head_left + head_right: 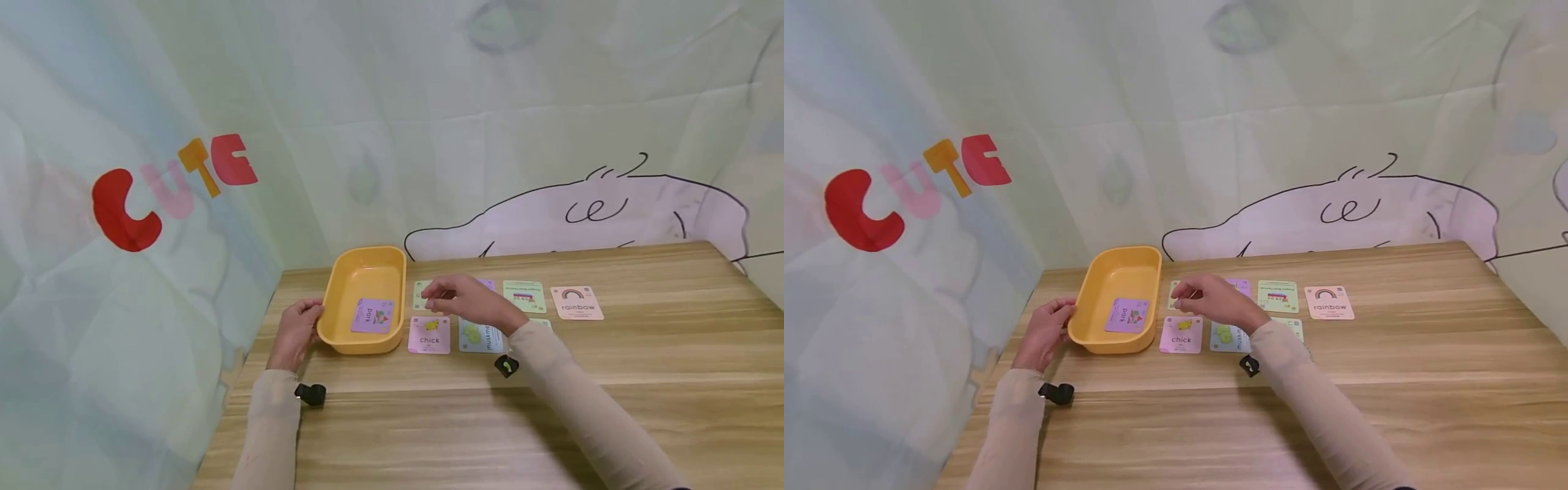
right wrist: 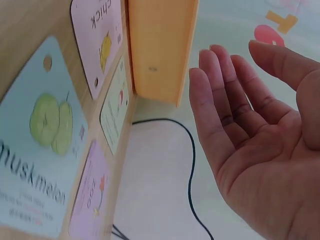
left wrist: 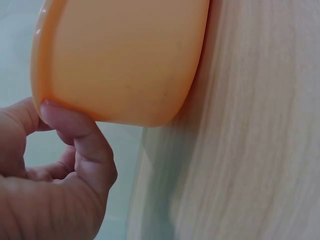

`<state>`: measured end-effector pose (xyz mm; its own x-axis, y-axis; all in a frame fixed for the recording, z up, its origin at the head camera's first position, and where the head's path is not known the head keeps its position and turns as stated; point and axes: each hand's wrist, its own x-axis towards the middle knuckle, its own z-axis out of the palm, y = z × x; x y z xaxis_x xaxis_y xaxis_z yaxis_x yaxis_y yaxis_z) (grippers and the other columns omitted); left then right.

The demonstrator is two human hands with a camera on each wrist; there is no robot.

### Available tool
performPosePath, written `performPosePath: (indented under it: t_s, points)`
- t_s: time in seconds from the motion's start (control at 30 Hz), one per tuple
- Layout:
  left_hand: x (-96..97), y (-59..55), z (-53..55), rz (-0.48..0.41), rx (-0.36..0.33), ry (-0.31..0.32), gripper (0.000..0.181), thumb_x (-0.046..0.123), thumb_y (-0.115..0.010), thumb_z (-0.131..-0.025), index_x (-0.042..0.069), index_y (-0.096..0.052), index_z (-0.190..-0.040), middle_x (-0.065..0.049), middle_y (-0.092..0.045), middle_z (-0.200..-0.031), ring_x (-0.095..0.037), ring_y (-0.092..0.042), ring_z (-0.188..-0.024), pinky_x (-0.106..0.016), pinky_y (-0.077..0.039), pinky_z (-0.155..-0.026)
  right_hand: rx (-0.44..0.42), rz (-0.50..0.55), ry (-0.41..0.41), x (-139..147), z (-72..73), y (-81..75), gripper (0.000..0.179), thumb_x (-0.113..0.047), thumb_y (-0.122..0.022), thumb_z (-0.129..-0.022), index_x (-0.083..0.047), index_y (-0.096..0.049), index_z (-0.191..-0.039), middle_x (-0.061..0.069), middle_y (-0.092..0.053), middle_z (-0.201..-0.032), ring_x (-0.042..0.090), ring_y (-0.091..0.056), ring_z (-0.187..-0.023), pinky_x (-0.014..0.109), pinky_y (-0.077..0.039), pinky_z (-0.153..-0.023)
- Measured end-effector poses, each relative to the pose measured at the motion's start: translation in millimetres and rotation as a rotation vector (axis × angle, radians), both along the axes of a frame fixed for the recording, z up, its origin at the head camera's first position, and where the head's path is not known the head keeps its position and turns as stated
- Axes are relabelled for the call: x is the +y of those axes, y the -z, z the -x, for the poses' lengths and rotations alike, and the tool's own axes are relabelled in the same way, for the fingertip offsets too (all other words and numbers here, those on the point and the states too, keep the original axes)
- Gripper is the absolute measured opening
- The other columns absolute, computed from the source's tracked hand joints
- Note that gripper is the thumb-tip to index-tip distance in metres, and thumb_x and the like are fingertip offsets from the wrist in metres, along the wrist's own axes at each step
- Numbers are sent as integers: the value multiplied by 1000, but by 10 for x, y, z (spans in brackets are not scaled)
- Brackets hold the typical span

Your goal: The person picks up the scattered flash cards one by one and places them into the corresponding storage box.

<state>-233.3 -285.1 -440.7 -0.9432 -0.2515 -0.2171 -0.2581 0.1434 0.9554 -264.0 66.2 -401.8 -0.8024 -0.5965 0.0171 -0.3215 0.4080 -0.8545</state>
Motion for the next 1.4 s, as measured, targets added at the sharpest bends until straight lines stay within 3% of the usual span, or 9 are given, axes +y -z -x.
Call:
performPosePath:
  t_s: [0.23, 0.4, 0.6, 0.93, 1.17, 1.4]
  points:
    - [-20, -19, -1, -10, 5, -6, 34, 19, -53, -104, -1, -57, -132, -8, -59, -108, -12, -57, -79, -21, -47, -56, -42, 17, 23, 194, 47, -60, 18, -16, -67, -98, -11, -70, -115, 16, -70, -108, 39, -65, -103, 43, -57, -88]
    - [-27, -19, -1, -6, 3, -6, 34, 19, -53, -104, 0, -57, -133, -8, -59, -109, -13, -58, -80, -21, -48, -56, -37, 6, 43, 356, 73, -66, 20, -12, -67, -98, -5, -68, -117, 19, -69, -109, 39, -66, -102, 45, -57, -89]
    - [-24, -17, -4, 3, -3, 1, 35, 19, -53, -104, -1, -56, -133, -10, -59, -111, -14, -58, -82, -21, -49, -58, -8, -11, 84, 610, 105, -21, 22, -13, -68, -97, -5, -69, -117, 12, -70, -105, 35, -67, -99, 41, -57, -87]
    - [-12, -22, -20, -1, 3, 3, 35, 19, -53, -105, -1, -56, -133, -10, -59, -111, -14, -58, -83, -21, -49, -57, -39, -80, 190, 1061, 134, -6, 32, -22, -67, -99, -5, -65, -125, 15, -66, -112, 36, -65, -103, 51, -54, -92]
    - [-8, -24, -29, -3, -3, 7, 36, 20, -53, -105, -1, -55, -134, -11, -60, -112, -15, -58, -83, -21, -49, -57, 34, -153, 245, 1431, 155, 42, 35, -20, -68, -98, 0, -64, -127, 12, -66, -111, 28, -64, -100, 36, -54, -86]
    - [-1, -26, -30, 1, -3, 12, 37, 20, -53, -105, -1, -55, -134, -12, -60, -114, -15, -59, -85, -22, -49, -58, 43, -212, 295, 1753, 135, 96, 35, -16, -69, -97, 0, -63, -128, 13, -67, -115, 27, -62, -105, 37, -52, -88]
